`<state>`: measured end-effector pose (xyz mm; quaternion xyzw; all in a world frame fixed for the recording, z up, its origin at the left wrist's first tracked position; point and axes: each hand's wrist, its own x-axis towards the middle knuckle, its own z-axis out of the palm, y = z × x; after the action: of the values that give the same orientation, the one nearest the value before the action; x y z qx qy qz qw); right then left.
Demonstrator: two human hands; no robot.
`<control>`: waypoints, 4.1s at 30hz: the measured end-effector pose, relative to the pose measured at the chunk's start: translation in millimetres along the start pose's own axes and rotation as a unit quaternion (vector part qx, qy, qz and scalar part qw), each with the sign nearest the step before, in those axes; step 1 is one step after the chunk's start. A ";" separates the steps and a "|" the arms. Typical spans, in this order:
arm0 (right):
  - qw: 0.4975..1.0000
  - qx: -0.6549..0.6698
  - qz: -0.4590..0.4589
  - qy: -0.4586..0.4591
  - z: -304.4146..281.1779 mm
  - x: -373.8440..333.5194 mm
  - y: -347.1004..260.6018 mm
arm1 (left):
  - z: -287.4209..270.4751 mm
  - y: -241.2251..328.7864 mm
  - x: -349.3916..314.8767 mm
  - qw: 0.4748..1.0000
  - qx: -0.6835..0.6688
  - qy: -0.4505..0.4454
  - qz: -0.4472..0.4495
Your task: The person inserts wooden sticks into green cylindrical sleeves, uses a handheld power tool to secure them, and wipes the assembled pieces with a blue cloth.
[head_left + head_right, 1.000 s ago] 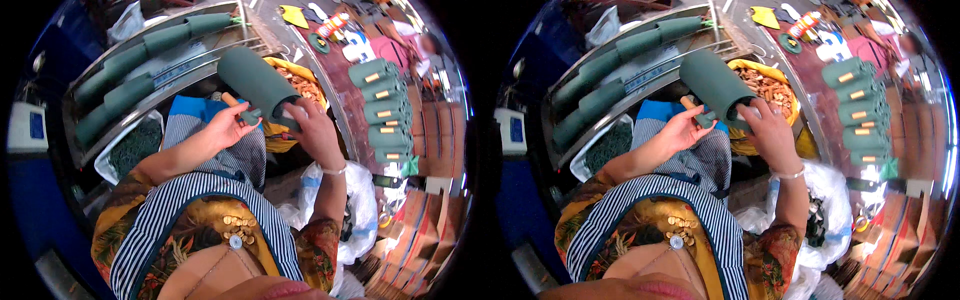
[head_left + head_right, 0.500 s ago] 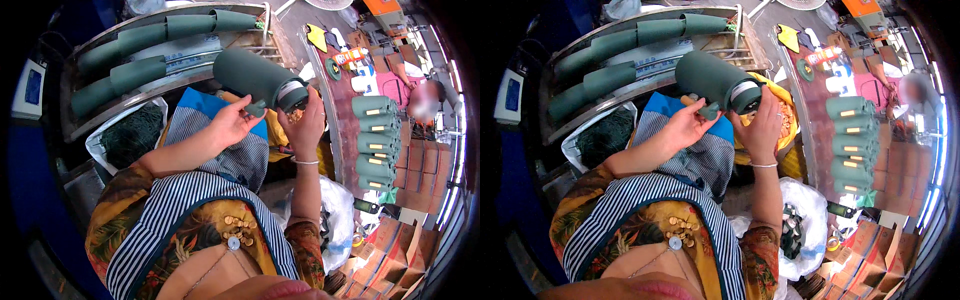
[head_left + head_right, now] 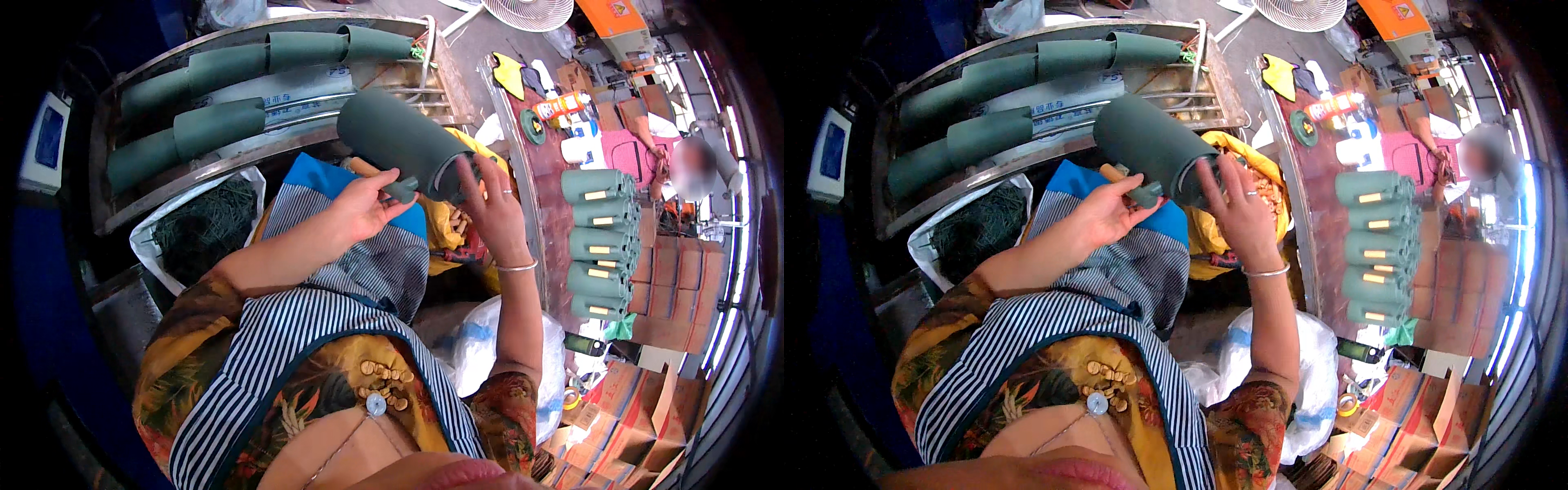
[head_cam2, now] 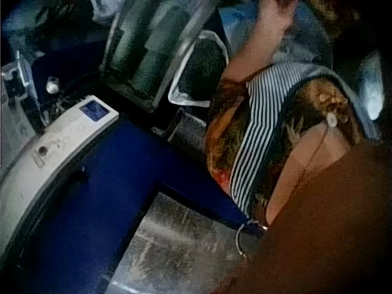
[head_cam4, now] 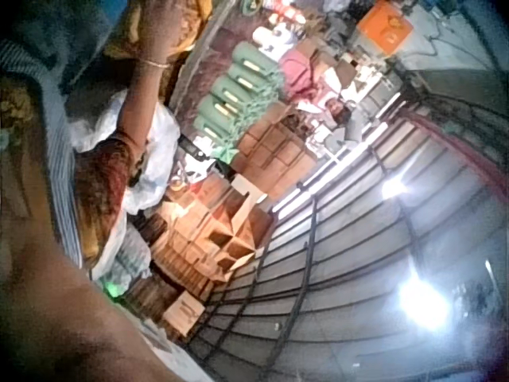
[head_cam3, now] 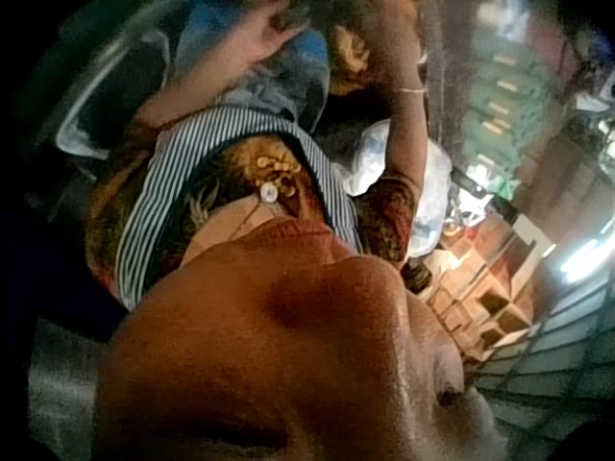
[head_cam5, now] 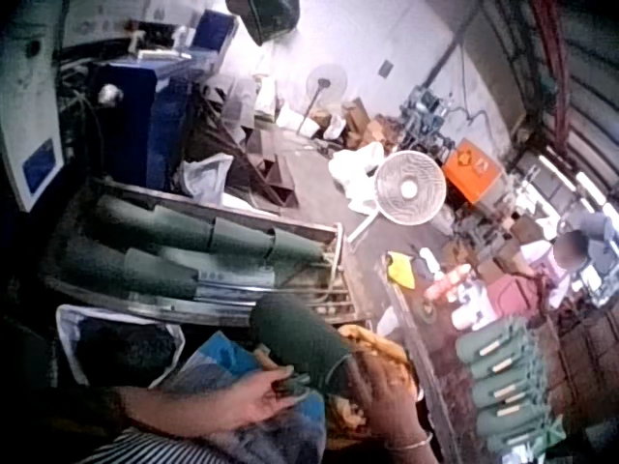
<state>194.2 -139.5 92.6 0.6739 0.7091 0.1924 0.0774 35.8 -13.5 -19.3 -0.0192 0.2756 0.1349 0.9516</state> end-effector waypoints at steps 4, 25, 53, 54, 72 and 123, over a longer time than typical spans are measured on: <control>0.993 -0.064 -0.099 0.002 2.8 -4.2 5.7 | -6.4 10.9 3.3 0.999 0.003 -0.017 -0.034; 0.873 0.326 0.363 0.005 56.4 3.6 -55.5 | -14.6 -9.5 3.9 0.987 0.028 -0.032 0.156; 0.838 0.390 0.381 -0.005 77.6 4.7 -96.6 | -44.1 -7.9 -2.4 0.964 0.117 -0.017 0.237; 0.675 0.607 0.414 0.069 83.0 6.2 -103.5 | -46.1 -6.8 0.8 0.947 0.174 -0.015 0.270; 0.565 0.337 0.400 -0.638 29.6 -323.2 -105.4 | -50.9 97.3 -37.0 0.427 0.798 -0.180 0.384; 0.820 0.279 0.471 -0.167 32.7 -196.0 -77.7 | -119.8 117.7 -7.3 0.701 0.532 0.034 0.473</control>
<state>149.9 -328.6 4.1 0.9402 0.3052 -0.1160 -0.0967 -63.8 84.7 -112.6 0.6185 0.3067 0.3976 0.6044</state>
